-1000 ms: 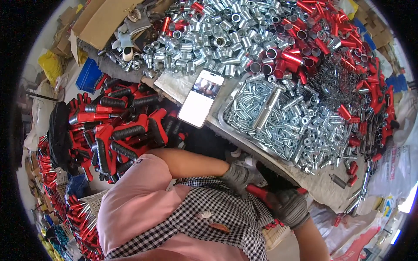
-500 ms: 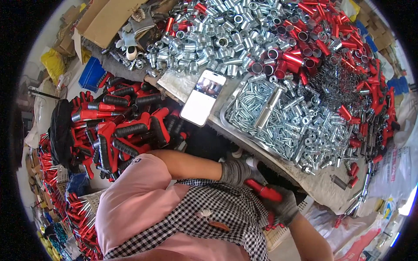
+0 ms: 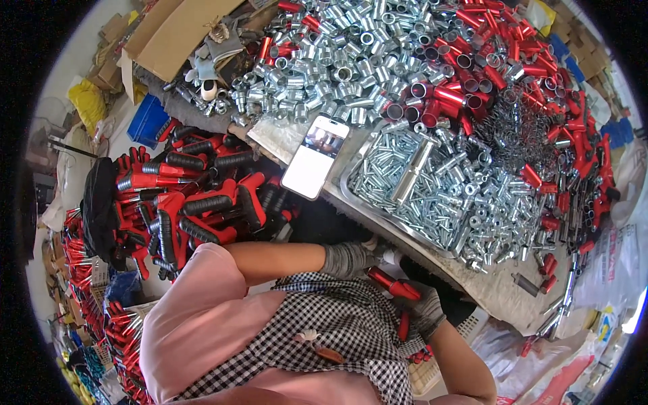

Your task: Assembling metal tubes into red plastic sleeves at a factory workstation.

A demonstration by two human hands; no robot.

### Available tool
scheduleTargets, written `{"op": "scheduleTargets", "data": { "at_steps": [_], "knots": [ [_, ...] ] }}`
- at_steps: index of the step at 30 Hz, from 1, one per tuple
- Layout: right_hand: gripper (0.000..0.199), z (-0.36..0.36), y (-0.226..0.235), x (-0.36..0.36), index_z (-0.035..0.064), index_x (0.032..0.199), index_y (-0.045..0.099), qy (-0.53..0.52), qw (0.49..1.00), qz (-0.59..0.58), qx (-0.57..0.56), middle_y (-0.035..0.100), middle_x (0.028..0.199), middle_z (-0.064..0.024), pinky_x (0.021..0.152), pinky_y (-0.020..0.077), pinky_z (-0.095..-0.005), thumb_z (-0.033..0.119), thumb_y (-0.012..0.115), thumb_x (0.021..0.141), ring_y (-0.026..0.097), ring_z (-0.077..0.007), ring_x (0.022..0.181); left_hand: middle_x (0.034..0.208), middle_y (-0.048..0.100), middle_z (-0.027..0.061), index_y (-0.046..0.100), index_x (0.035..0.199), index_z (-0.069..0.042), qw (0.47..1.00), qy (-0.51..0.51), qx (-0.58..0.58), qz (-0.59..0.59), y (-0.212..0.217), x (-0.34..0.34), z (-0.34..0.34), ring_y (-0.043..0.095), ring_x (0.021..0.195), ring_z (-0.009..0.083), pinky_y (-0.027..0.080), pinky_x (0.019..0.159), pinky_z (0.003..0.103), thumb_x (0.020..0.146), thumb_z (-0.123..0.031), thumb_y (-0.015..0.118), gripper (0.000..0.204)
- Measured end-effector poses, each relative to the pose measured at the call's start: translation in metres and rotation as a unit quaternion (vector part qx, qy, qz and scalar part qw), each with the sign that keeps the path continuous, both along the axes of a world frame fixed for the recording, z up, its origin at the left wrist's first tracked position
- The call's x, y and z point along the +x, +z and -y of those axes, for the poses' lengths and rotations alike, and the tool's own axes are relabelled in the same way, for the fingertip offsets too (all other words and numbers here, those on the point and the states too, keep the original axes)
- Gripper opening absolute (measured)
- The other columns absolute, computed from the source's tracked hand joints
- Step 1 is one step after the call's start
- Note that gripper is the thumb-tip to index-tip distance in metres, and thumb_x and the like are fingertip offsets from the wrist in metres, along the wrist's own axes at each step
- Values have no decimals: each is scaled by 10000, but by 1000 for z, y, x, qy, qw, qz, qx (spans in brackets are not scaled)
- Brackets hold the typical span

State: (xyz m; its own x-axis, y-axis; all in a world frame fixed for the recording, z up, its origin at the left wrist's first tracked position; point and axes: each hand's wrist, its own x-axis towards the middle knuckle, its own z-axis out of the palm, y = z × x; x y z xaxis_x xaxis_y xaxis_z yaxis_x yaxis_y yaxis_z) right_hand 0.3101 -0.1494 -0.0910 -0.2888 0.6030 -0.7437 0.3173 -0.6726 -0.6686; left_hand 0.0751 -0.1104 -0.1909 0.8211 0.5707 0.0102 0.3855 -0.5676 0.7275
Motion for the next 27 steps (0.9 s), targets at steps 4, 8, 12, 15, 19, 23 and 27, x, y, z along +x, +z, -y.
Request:
{"op": "scheduleTargets", "data": {
  "at_steps": [4,8,12,15,19,23,27],
  "knots": [
    [433,-7,9,-4,-47,1133,585,8,1000,6,-20,660,936,-84,651,535,-294,43,718,732,626,-153,741,1442,289,243,439,1321,-57,998,30,55,-12,-32,0,9,169,1362,459,129,1127,514,728,-352,688,708],
    [438,-4,12,-10,-35,1134,593,12,1000,18,6,667,950,-117,663,535,-318,66,726,729,639,-178,763,1421,341,215,570,1190,-30,983,126,124,56,-40,11,6,211,1348,444,166,1115,523,693,-318,708,591],
    [404,-10,14,-9,-3,1154,578,400,796,191,413,641,837,-157,563,500,-395,118,636,773,636,-249,688,1432,306,246,382,1405,-132,995,82,26,41,-20,19,-17,207,1370,416,88,1110,559,720,-461,668,812],
    [392,-11,12,-9,17,1139,577,520,646,239,505,618,779,-157,515,477,-413,145,612,770,619,-271,643,1138,595,160,656,1084,-114,999,-39,27,-6,8,8,-23,493,1176,323,219,1087,503,676,-447,703,528],
    [365,-12,9,-6,42,1051,599,464,645,249,554,593,736,-121,471,466,-411,177,660,718,592,-278,575,839,666,122,670,988,-145,996,-49,-60,-33,-4,27,-23,626,895,306,267,1040,511,674,-468,689,451],
    [369,-9,9,5,48,1036,608,458,659,258,538,600,764,-115,510,477,-399,193,680,704,591,-277,595,767,653,125,671,919,-138,981,72,49,-174,-10,45,-10,629,852,340,422,897,489,670,-379,681,347],
    [376,-3,16,22,56,1015,619,448,676,269,520,609,800,-106,563,491,-382,216,707,686,591,-275,622,1045,631,189,648,1023,-64,989,36,-11,-144,-3,51,-4,582,1014,355,421,912,470,638,-341,715,478]
  ]
}}
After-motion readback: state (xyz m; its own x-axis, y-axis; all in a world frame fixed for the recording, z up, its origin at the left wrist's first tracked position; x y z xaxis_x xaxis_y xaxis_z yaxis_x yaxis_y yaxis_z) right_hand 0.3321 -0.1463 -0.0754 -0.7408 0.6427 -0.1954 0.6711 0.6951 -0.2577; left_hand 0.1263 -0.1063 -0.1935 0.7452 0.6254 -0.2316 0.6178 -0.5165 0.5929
